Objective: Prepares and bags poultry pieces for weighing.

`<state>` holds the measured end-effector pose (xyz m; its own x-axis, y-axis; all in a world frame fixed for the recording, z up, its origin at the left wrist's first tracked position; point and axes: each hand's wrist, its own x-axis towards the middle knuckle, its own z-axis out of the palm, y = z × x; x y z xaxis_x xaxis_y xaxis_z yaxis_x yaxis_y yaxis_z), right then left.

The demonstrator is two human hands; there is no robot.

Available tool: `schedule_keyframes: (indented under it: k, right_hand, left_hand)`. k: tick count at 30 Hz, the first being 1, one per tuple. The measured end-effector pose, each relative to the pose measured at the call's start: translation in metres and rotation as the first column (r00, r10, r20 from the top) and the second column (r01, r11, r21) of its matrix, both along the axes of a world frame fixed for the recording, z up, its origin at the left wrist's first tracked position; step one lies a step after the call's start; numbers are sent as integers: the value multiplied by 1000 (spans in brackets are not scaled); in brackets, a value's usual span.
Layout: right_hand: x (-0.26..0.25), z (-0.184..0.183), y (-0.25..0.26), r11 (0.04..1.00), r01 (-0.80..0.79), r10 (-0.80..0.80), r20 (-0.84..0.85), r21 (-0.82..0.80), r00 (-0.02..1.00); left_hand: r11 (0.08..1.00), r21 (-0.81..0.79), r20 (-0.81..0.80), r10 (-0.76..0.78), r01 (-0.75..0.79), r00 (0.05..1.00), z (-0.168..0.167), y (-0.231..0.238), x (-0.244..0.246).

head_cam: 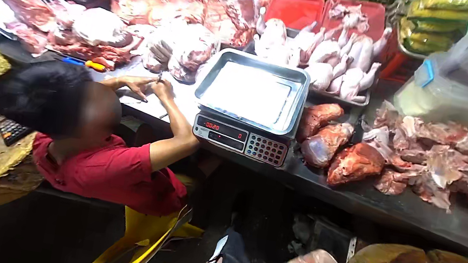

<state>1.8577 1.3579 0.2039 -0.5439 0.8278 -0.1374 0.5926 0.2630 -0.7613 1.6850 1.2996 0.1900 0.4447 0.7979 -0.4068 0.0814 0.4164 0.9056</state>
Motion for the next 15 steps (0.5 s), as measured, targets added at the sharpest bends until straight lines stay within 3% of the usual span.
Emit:
schedule_keyframes:
  k: [2,4,5,7,10,15]
  right_hand:
    - [-52,-21,15,994,74,-85,-128,-84,988]
    - [-98,-58,30,979,61,-95,-170,-196,981]
    - [-122,-74,35,987,29,-50,-136,-155,990]
    - [-165,-102,41,994,-92,89,43,59,995]
    - [-213,-134,43,944,-244,187,249,220,950]
    - [-243,-142,42,942,-262,157,418,209,895]
  left_hand:
    - [988,-64,12,145,-144,989,-25,-11,-18]
    - [949,-18,58,315,-315,947,-93,-26,-20]
    - [934,-22,48,357,-356,933,-111,-32,-30]
    - [911,-76,-35,403,-405,915,-124,-43,-56]
    - [860,-125,-132,480,-495,867,-132,-55,-97]
    - [798,-160,-178,556,-581,812,-139,-68,-148]
